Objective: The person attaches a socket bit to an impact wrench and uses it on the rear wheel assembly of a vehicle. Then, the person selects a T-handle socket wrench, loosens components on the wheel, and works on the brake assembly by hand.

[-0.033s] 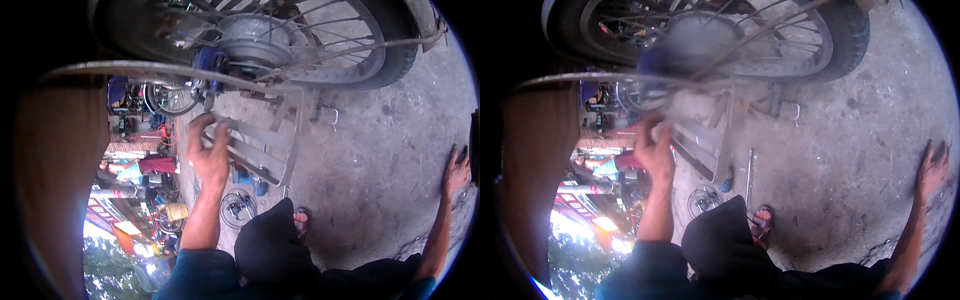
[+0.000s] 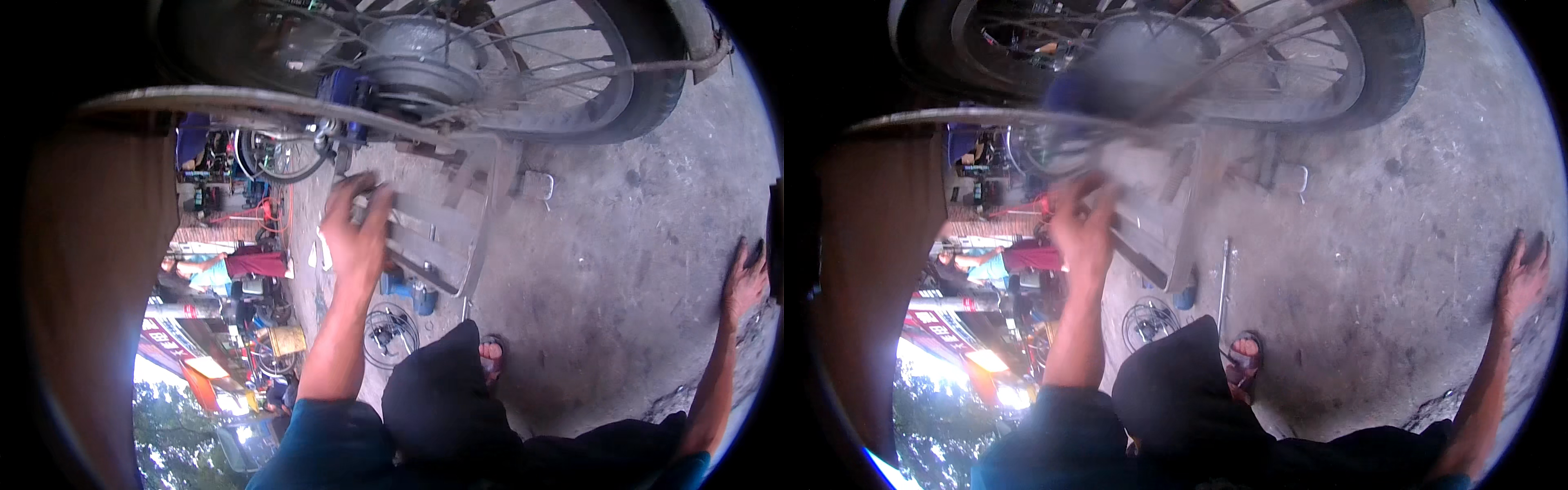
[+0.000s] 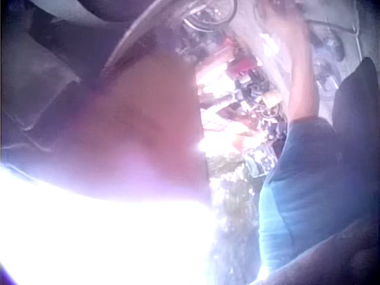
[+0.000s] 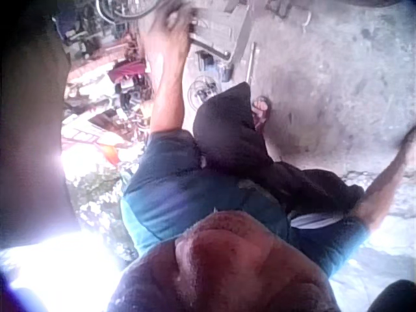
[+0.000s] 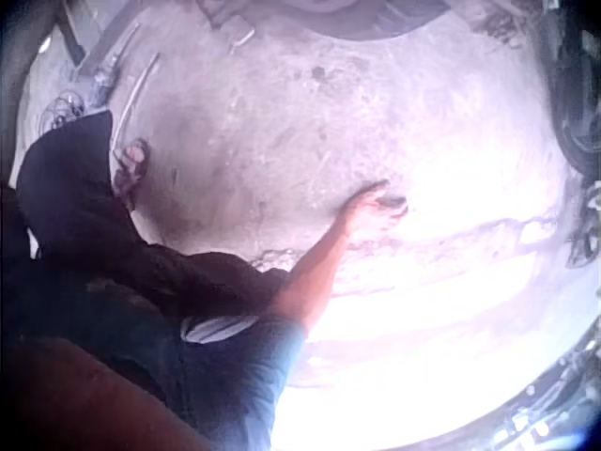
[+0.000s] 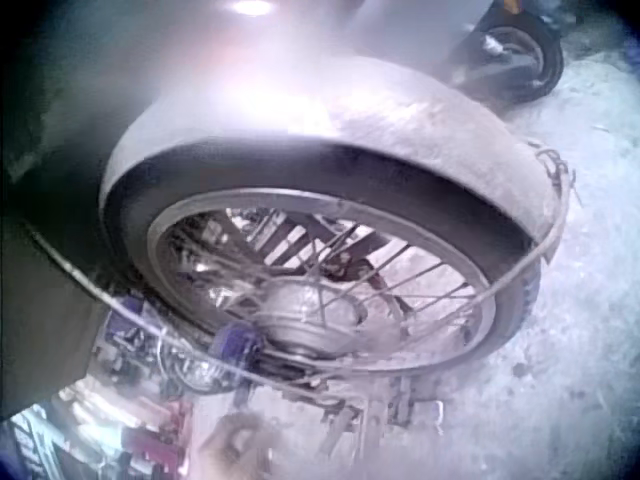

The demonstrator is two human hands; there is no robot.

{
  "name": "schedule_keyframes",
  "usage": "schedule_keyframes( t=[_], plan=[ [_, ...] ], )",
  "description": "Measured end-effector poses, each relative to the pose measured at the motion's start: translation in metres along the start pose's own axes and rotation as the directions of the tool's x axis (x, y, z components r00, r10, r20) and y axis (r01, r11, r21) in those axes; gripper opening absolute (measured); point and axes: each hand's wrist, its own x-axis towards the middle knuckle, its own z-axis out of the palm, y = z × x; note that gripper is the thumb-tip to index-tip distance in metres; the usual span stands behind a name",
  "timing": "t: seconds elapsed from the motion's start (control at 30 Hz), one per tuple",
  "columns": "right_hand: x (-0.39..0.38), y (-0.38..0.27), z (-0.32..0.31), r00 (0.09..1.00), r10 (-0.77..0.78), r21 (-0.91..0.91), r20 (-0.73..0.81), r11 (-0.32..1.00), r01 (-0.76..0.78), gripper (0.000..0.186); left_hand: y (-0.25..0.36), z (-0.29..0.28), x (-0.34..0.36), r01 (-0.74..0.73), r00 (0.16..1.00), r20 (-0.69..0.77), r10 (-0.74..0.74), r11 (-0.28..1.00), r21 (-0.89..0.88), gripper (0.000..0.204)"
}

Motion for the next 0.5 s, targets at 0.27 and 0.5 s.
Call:
schedule_keyframes(
  t=[0.27,0.5],
  plan=[
    [0.0,-0.016,-0.016,0.999,0.036,-0.01,0.011,0.999,-0.036,0.059,0.023,0.024,0.041,-0.026,0.975,0.222,-0.014,0.984,0.175,0.03],
    [-0.001,-0.023,-0.028,0.998,0.056,-0.014,0.034,0.998,-0.055,0.06,0.011,0.027,0.041,-0.064,0.988,0.144,0.053,0.995,0.075,0.025]
  ],
)
